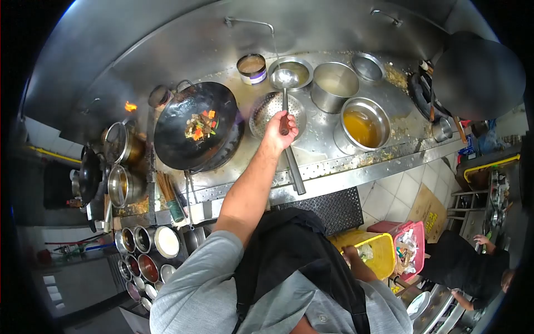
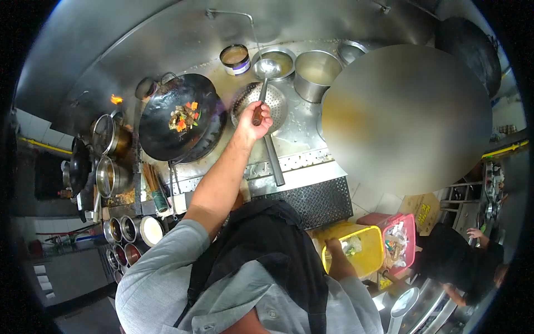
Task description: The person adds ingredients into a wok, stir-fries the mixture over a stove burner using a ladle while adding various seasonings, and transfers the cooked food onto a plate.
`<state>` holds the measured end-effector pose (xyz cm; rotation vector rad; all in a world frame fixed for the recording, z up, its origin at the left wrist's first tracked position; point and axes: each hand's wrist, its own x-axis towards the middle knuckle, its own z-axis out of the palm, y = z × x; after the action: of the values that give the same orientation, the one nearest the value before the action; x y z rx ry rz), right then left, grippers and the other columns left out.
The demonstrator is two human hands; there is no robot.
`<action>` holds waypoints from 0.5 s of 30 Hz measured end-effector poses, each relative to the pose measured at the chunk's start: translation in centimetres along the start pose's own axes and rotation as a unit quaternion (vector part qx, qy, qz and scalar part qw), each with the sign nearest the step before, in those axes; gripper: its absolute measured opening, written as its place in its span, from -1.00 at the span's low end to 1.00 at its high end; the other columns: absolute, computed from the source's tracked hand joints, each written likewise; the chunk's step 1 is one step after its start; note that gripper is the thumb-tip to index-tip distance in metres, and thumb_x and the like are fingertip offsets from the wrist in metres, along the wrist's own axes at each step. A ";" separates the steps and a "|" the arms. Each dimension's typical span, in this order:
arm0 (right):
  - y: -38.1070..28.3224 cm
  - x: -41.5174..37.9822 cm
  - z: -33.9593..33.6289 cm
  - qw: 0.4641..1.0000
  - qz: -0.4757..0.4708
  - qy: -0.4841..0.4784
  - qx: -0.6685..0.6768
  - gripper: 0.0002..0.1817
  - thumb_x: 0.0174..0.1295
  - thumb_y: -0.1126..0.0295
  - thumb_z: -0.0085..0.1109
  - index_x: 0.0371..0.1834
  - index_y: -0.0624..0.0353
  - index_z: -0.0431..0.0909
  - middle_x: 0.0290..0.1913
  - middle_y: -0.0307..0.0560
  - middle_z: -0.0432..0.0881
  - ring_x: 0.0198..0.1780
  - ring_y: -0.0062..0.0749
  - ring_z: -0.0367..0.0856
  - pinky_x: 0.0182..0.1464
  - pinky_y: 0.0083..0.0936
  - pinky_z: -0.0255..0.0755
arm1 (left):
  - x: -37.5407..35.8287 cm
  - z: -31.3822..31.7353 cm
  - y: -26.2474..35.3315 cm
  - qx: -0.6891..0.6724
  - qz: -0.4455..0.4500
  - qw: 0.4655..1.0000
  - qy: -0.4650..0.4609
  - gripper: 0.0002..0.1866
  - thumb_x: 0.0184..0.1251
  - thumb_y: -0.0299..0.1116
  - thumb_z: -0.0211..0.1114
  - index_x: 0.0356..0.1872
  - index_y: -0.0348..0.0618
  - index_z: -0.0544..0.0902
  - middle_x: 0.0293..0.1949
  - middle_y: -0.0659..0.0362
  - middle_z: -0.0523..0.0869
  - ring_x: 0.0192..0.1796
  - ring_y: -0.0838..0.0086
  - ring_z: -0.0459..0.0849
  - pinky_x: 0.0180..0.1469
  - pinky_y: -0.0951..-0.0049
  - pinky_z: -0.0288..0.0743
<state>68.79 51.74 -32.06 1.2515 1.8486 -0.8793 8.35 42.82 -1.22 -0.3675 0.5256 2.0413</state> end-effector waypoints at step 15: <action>-11.9 -3.8 -2.2 0.903 -0.099 -0.045 0.416 -0.65 0.33 0.38 0.16 0.12 0.33 0.51 -0.24 -0.01 0.68 -0.40 -0.37 0.65 -0.38 -0.50 0.52 | 0.6 1.1 -0.7 0.006 0.016 1.000 0.022 -0.84 0.42 -0.29 0.06 -0.35 -0.10 0.45 -0.50 0.26 0.56 -0.56 0.55 0.48 -0.57 0.54 0.26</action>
<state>58.12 48.41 -26.02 1.4681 1.5687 -1.9375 8.60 44.10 -0.71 -0.4006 0.5740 2.0648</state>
